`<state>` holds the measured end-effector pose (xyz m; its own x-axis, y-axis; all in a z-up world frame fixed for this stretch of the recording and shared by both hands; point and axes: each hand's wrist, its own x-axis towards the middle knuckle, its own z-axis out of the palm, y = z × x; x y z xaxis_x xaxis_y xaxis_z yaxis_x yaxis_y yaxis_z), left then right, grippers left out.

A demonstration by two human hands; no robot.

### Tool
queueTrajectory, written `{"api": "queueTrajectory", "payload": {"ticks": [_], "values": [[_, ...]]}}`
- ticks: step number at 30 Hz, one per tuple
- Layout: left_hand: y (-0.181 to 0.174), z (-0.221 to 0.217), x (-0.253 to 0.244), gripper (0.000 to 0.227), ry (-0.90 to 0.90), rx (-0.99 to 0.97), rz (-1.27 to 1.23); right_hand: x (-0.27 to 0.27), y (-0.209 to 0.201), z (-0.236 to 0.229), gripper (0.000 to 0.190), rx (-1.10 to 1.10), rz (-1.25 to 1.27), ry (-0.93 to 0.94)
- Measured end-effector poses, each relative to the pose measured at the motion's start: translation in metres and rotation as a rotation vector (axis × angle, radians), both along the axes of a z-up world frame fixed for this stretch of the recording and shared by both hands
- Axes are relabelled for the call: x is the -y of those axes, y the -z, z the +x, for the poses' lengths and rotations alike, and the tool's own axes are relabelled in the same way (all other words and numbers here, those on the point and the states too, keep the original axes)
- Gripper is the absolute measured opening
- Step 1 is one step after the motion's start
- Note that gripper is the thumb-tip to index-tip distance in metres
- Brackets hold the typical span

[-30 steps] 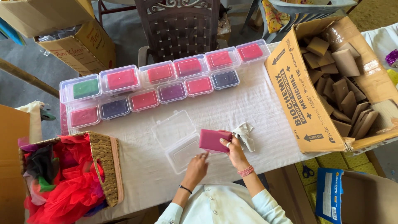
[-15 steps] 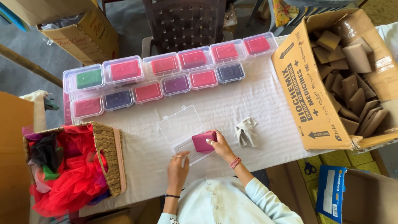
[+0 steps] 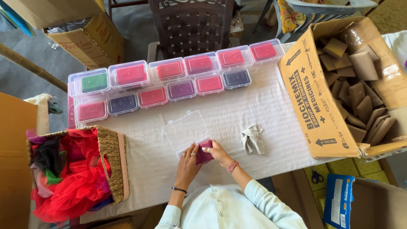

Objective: Clean small plastic containers and prepare cardboard inserts for packaging.

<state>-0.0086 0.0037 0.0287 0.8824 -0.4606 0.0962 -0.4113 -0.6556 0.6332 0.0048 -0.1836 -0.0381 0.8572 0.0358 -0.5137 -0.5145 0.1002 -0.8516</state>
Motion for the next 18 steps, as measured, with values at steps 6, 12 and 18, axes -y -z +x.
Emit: {"api": "queueTrajectory", "payload": {"ticks": [6,12,18], "values": [[0.011,0.001,0.002,0.086,-0.098,0.073,0.01,-0.01,0.032,0.004,0.047,-0.042,-0.016,0.055],[0.009,-0.002,0.004,0.085,-0.173,0.068,0.044,-0.014,0.046,-0.002,0.045,-0.022,-0.15,0.092],[0.008,-0.003,0.005,0.086,-0.22,0.055,0.114,-0.02,0.009,-0.013,0.039,0.318,-0.614,0.042]]}}
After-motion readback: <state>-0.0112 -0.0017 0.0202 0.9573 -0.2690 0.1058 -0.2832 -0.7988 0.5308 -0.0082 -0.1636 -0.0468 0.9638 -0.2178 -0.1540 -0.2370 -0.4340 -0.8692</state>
